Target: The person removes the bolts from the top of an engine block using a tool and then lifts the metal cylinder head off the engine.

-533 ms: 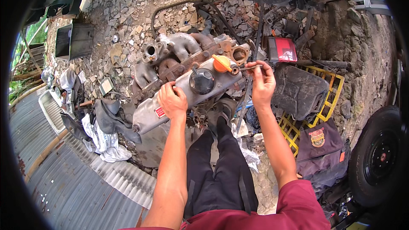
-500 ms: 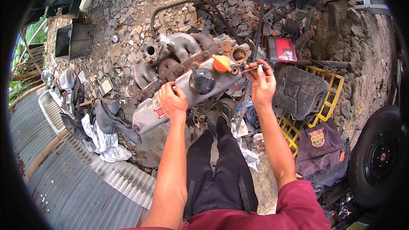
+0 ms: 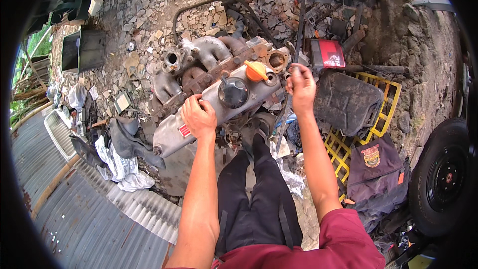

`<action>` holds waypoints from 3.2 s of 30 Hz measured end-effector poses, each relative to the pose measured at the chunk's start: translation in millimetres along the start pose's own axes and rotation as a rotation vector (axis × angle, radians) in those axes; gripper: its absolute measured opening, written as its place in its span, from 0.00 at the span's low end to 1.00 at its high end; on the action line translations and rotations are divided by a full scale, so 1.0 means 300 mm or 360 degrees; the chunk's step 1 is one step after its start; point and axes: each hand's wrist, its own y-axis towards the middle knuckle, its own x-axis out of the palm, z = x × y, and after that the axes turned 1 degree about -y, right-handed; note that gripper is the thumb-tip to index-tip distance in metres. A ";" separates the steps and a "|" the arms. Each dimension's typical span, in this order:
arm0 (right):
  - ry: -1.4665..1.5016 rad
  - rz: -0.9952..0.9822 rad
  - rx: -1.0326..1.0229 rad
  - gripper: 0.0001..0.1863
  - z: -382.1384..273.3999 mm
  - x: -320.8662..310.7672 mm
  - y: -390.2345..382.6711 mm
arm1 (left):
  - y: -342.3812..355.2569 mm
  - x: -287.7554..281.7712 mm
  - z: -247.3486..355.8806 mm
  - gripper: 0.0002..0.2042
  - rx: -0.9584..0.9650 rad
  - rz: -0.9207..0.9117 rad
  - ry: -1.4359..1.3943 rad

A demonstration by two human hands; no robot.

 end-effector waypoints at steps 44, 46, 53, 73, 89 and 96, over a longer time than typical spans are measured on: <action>0.0768 0.0231 0.1256 0.13 0.302 -0.025 -1.079 | -0.761 -0.171 -0.415 0.07 0.0126 -0.0108 -0.1486; 0.0771 0.0311 0.1275 0.13 0.343 -0.030 -1.172 | -0.979 -0.134 -0.554 0.07 -0.0227 -0.0218 -0.1483; 0.0356 0.0141 0.1354 0.12 0.511 -0.045 -1.389 | -1.417 -0.098 -0.807 0.08 -0.0809 -0.0628 -0.1389; -0.0941 -0.0032 0.1340 0.14 1.215 -0.434 -1.302 | -1.520 0.408 -0.796 0.16 -0.1277 -0.1289 -0.1382; -0.1376 0.0113 0.0977 0.28 1.927 -0.698 -1.170 | -1.471 0.904 -0.906 0.18 -0.0838 -0.1617 -0.0723; -0.1844 -0.0277 0.0992 0.31 1.593 -0.690 -1.188 | -1.524 0.798 -0.824 0.18 -0.0849 -0.1651 -0.0734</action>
